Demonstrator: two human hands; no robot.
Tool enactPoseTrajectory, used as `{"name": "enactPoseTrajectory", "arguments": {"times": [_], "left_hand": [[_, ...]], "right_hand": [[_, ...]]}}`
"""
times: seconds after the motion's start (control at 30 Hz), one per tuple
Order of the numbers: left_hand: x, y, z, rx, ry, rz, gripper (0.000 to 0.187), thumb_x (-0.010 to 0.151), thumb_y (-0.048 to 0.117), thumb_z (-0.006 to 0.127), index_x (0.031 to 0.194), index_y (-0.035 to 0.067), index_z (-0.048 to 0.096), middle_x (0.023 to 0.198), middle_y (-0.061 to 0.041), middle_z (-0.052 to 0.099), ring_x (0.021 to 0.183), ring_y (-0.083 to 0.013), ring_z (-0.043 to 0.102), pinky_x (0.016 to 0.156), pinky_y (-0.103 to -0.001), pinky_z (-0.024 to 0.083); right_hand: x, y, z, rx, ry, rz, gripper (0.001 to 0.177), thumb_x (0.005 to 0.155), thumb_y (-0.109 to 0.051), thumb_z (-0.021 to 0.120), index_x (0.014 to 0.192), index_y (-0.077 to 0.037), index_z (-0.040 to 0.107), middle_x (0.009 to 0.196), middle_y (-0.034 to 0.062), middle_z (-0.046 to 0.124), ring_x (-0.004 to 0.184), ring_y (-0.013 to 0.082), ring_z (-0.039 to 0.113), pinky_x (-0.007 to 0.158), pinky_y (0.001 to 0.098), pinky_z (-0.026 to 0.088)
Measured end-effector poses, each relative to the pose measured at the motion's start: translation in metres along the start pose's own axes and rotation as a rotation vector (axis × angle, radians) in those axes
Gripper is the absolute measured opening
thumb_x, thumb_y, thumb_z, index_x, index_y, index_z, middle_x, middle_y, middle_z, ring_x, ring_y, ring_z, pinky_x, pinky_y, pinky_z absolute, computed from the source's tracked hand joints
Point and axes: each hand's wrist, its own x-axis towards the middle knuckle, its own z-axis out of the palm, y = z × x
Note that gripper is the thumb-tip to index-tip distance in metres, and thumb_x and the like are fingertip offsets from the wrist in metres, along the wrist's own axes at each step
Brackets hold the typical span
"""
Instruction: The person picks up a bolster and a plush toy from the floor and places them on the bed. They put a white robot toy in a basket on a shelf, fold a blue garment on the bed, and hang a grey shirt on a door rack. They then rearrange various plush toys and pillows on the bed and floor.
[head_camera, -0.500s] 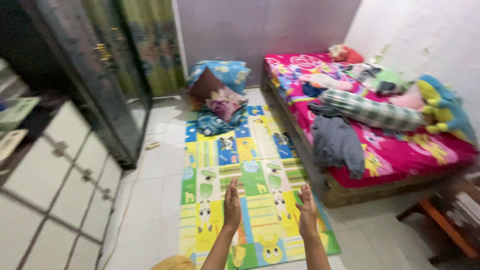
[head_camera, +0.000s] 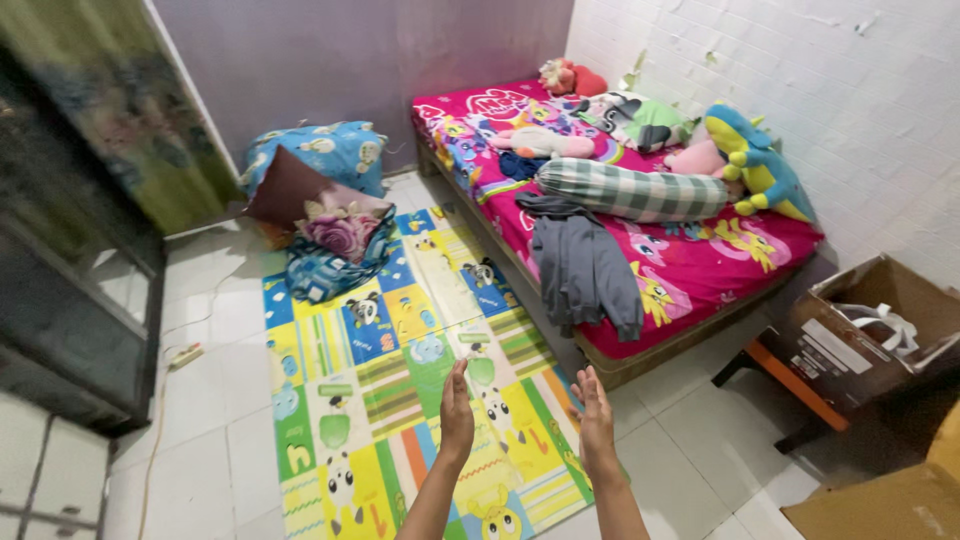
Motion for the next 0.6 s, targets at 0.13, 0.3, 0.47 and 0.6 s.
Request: {"name": "enactPoseTrajectory", "arguments": {"times": [0.13, 0.3, 0.47, 0.6], "left_hand": [[0.06, -0.02, 0.019, -0.021, -0.029, -0.002, 0.08, 0.1, 0.067, 0.027, 0.15, 0.01, 0.05, 0.161, -0.009, 0.044, 0.151, -0.0243, 0.037, 0.12, -0.039, 0.033], [0.157, -0.036, 0.043, -0.17, -0.107, -0.027, 0.08, 0.099, 0.066, 0.03, 0.153, 0.009, 0.042, 0.162, -0.009, 0.041, 0.15, -0.0241, 0.036, 0.116, -0.039, 0.034], [0.25, -0.009, 0.059, -0.055, -0.147, -0.008, 0.081, 0.098, 0.067, 0.027, 0.152, 0.01, 0.046, 0.159, -0.01, 0.047, 0.147, -0.0259, 0.043, 0.115, -0.039, 0.037], [0.322, 0.016, 0.07, -0.032, -0.176, 0.064, 0.082, 0.1, 0.067, 0.025, 0.151, 0.007, 0.047, 0.161, -0.012, 0.044, 0.152, -0.0267, 0.036, 0.122, -0.039, 0.027]], "right_hand": [[0.043, 0.006, 0.005, -0.005, 0.05, 0.033, 0.083, 0.096, -0.063, 0.041, 0.161, -0.013, 0.03, 0.164, 0.0106, 0.04, 0.145, 0.0271, 0.045, 0.109, 0.0442, 0.039], [0.118, 0.011, 0.019, -0.001, 0.083, 0.004, 0.083, 0.096, -0.063, 0.041, 0.161, -0.013, 0.031, 0.163, 0.0105, 0.041, 0.143, 0.0279, 0.048, 0.108, 0.0433, 0.04], [0.216, 0.003, 0.052, 0.051, 0.147, 0.05, 0.082, 0.096, -0.062, 0.043, 0.161, -0.013, 0.03, 0.163, 0.0095, 0.042, 0.143, 0.0266, 0.047, 0.109, 0.0434, 0.04], [0.277, -0.01, 0.08, 0.093, 0.161, -0.014, 0.081, 0.097, -0.06, 0.043, 0.16, -0.01, 0.03, 0.162, 0.0117, 0.043, 0.143, 0.0272, 0.048, 0.107, 0.044, 0.042]]}}
